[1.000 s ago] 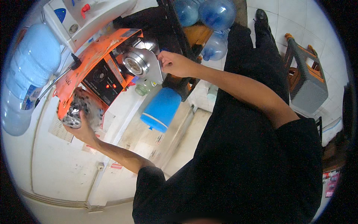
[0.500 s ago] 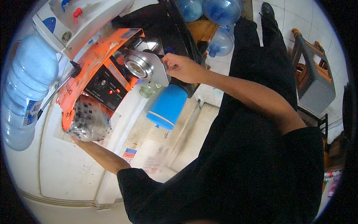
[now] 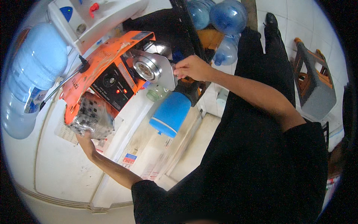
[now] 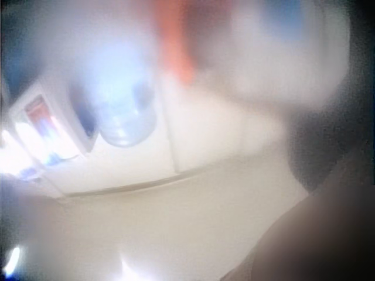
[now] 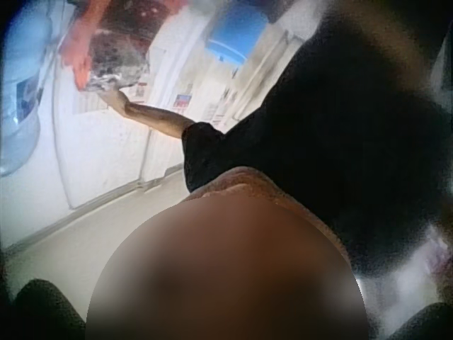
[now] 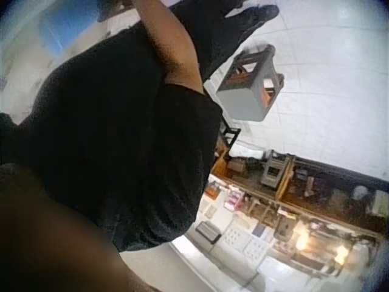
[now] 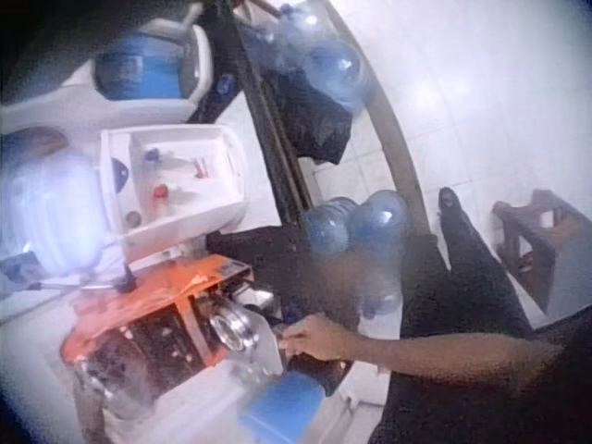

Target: The person fills a plastic cup with ice from a bucket, dispenses a dark liquid from a beverage machine, and then places the cup on a counter. They then open a box of cookies, place a cookie into a plastic bag, and seal the bag.

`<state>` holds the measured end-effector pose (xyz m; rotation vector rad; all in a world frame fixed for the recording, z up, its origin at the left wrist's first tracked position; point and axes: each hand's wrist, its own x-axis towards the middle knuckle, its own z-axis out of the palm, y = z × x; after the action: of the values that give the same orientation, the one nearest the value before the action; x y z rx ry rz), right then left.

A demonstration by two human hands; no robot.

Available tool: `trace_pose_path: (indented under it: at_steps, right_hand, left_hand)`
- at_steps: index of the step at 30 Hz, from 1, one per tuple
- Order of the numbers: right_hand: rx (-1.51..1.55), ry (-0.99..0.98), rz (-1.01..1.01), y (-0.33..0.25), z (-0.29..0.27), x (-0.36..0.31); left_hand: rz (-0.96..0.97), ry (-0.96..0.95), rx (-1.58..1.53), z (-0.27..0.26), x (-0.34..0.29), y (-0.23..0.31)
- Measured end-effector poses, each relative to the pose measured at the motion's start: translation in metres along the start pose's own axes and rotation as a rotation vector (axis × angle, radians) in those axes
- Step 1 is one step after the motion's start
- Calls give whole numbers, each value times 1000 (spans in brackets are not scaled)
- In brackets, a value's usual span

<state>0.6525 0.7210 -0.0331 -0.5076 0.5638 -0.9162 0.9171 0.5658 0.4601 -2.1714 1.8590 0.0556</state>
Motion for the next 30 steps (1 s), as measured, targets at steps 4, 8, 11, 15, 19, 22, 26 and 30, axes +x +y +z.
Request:
trace_pose_path:
  at_steps: [4, 8, 11, 15, 19, 22, 26, 30]
  right_hand:
    - [-31, 38, -9, 4, 7, 26]
    - [-10, 70, -70, 10, 28, 82]
    - [-65, 122, -35, 11, 39, 112]
    - [-288, 266, -66, 8, 46, 143]
    - [-511, 395, -90, 7, 48, 164]
    - [-729, 392, -29, -24, 50, 149]
    - [-409, 509, -468, -150, 85, 119]
    - [-757, 59, -1156, -300, 193, 151]
  left_hand:
    - [-39, -95, 27, -20, 29, -42]
    - [68, -306, -345, -23, 61, -80]
    - [95, -364, -394, -17, 81, -88]
    - [116, -401, -462, 5, 105, -85]
    - [173, -445, -505, 25, 123, -73]
    - [221, -363, -483, 17, 99, -55]
    - [64, 466, -65, -2, -13, -10]
    - [244, 428, -197, 54, -100, 38]
